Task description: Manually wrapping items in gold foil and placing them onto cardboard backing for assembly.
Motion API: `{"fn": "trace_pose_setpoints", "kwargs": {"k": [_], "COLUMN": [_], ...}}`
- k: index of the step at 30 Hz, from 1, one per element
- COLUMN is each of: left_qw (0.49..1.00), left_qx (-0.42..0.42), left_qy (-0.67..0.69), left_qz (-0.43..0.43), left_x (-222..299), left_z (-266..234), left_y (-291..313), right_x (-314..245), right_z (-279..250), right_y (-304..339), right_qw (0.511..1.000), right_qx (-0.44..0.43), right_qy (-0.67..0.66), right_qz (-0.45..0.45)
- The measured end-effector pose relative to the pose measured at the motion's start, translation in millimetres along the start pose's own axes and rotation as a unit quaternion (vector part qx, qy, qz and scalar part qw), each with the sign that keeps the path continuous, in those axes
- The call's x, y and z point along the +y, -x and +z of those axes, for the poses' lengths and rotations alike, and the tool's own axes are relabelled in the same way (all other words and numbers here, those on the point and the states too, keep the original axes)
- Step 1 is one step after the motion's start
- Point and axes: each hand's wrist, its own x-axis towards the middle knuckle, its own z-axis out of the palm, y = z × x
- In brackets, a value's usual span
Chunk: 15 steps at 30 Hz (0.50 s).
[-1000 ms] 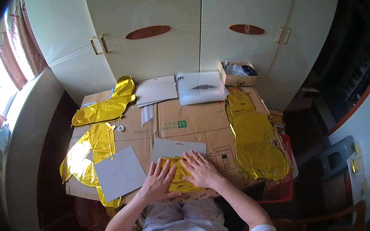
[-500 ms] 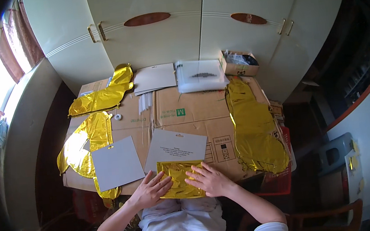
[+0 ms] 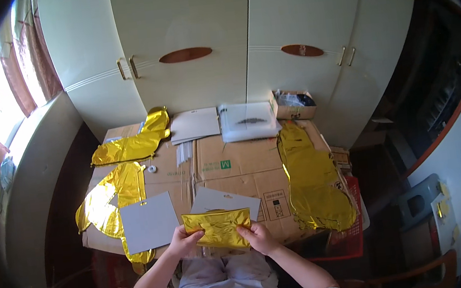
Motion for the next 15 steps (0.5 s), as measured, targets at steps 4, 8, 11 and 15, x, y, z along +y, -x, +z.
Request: {"fn": "trace_pose_setpoints", "kwargs": {"k": [4, 8, 11, 15], "left_qw": [0.997, 0.992, 0.986, 0.971], "left_qx": [0.03, 0.077, 0.1, 0.085], "left_qy": [0.051, 0.02, 0.065, 0.122], "left_qz": [-0.05, -0.098, -0.116, -0.189], "left_x": [3, -9, -4, 12], "left_z": [7, 4, 10, 11], "left_y": [-6, -6, -5, -4], "right_x": [0, 12, 22, 32], "right_z": [-3, -5, -5, -8], "right_y": [-8, -15, -17, -20], "right_qw": [0.972, 0.978, 0.982, 0.975], "right_qx": [-0.013, 0.023, 0.048, 0.078], "right_qy": [-0.216, -0.19, -0.165, -0.195], "right_qz": [0.093, 0.089, 0.077, 0.076]}}
